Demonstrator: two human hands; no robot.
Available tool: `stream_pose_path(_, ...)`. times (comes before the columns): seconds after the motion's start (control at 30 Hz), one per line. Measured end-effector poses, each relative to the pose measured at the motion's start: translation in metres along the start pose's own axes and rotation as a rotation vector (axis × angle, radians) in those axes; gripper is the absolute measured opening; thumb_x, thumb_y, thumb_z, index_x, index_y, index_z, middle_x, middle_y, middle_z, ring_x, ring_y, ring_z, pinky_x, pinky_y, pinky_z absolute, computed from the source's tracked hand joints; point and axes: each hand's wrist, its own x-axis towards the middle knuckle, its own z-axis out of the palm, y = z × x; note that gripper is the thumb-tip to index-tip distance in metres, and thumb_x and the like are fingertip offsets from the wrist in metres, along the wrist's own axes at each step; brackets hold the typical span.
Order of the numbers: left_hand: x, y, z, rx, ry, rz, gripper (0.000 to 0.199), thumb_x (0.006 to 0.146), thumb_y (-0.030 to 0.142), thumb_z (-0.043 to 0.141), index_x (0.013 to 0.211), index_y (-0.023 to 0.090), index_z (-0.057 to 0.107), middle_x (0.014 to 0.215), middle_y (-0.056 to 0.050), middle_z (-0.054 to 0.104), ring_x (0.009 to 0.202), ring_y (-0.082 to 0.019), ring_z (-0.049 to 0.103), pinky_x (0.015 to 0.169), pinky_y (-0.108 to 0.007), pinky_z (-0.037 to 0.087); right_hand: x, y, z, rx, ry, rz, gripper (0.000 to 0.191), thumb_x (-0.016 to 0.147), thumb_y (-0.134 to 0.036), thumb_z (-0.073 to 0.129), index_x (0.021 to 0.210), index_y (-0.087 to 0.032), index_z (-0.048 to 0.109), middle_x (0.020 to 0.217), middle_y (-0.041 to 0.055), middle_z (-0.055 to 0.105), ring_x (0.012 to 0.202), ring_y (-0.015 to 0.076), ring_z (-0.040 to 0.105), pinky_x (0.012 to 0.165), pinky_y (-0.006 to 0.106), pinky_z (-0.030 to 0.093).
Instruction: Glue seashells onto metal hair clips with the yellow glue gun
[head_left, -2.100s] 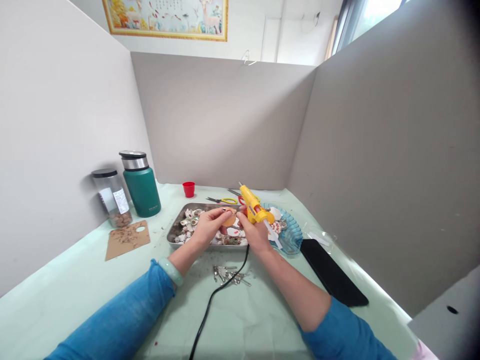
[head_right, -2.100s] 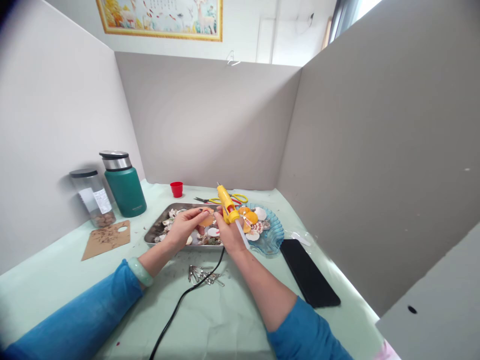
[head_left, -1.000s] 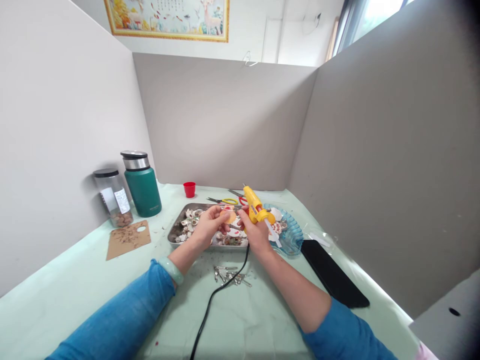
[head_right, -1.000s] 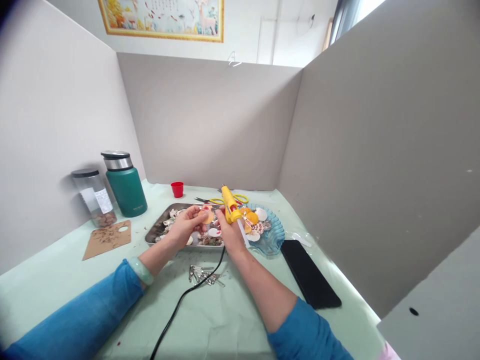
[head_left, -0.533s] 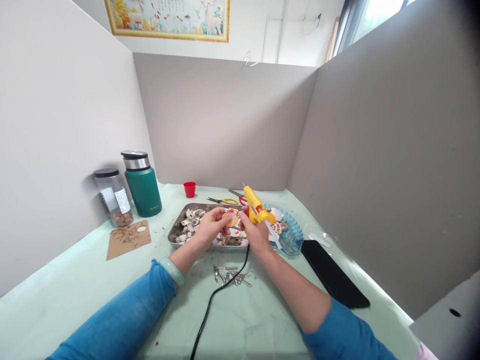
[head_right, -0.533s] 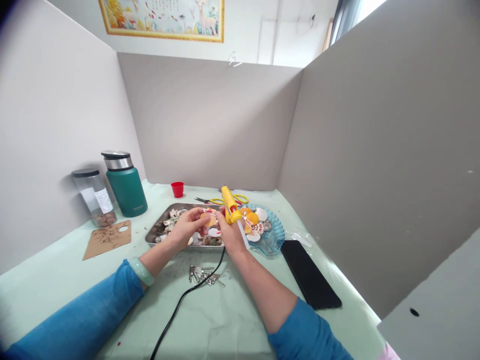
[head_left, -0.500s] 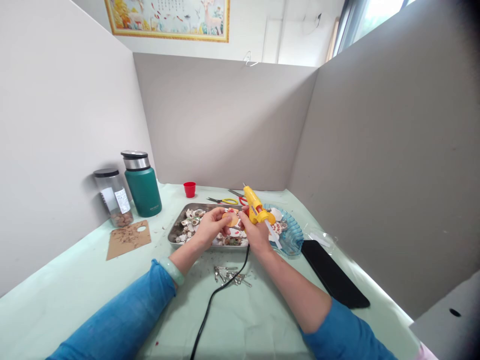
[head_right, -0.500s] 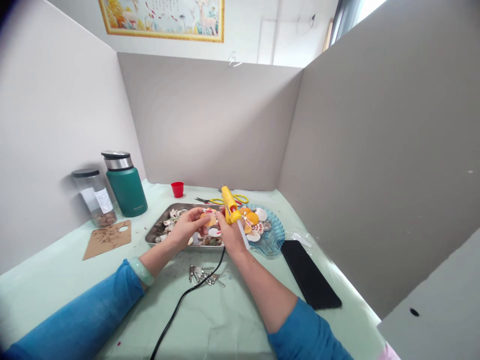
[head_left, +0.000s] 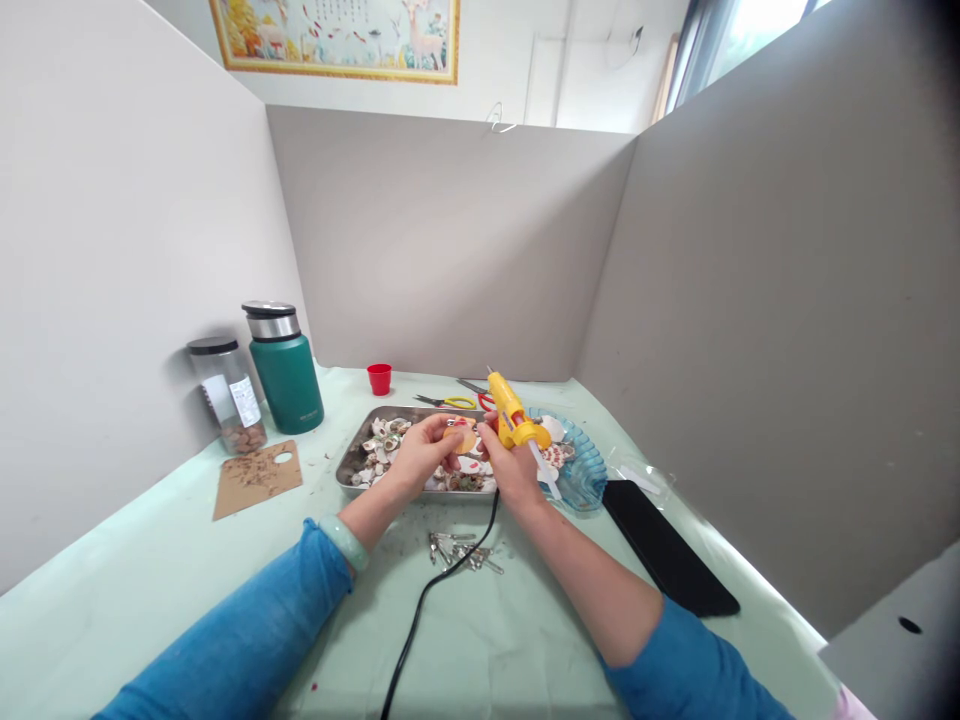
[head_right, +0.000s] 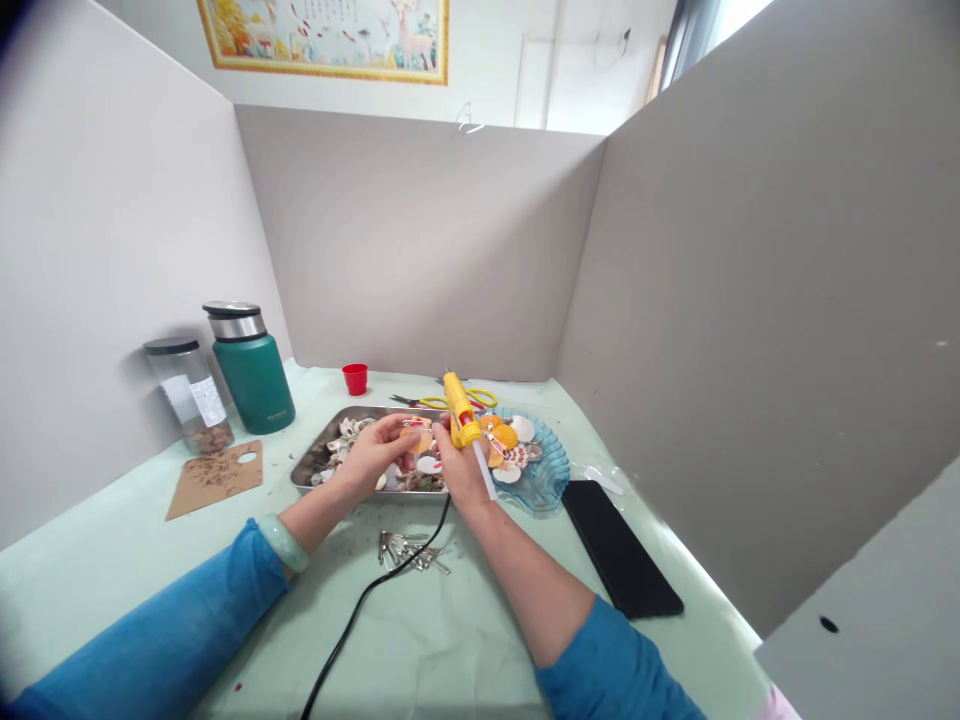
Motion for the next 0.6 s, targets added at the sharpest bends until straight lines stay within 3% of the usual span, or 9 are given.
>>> stream_pose_path(0.37, -0.0004, -0.0008, -0.0005, 0.022, -0.019, 0.03, 0.036, 0.071, 0.042, 0.069, 0.091, 0.013, 0.061, 0.071, 0.0, 0.061, 0.038, -0.005, 0.05, 0.038, -0.019, 0.041, -0.0013, -0.0003, -0.0011, -0.11, 0.006, -0.047, 0.028, 0.071, -0.036, 0.065, 0.092, -0.017, 0.061, 0.077, 0.001, 0.061, 0.058, 0.0117, 0.054, 0.056, 0.025, 0.049)
stream_pose_path(0.6, 0.0008, -0.0011, -0.0003, 0.006, 0.036, 0.046, 0.037, 0.071, 0.046, 0.068, 0.086, 0.013, 0.06, 0.062, 0.002, 0.058, 0.036, -0.005, 0.047, 0.034, -0.018, 0.037, -0.0036, -0.004, -0.0004, -0.16, 0.016, -0.055, 0.033, 0.07, -0.039, 0.065, 0.093, -0.016, 0.06, 0.079, 0.0032, 0.063, 0.064, 0.0146, 0.058, 0.057, 0.026, 0.05)
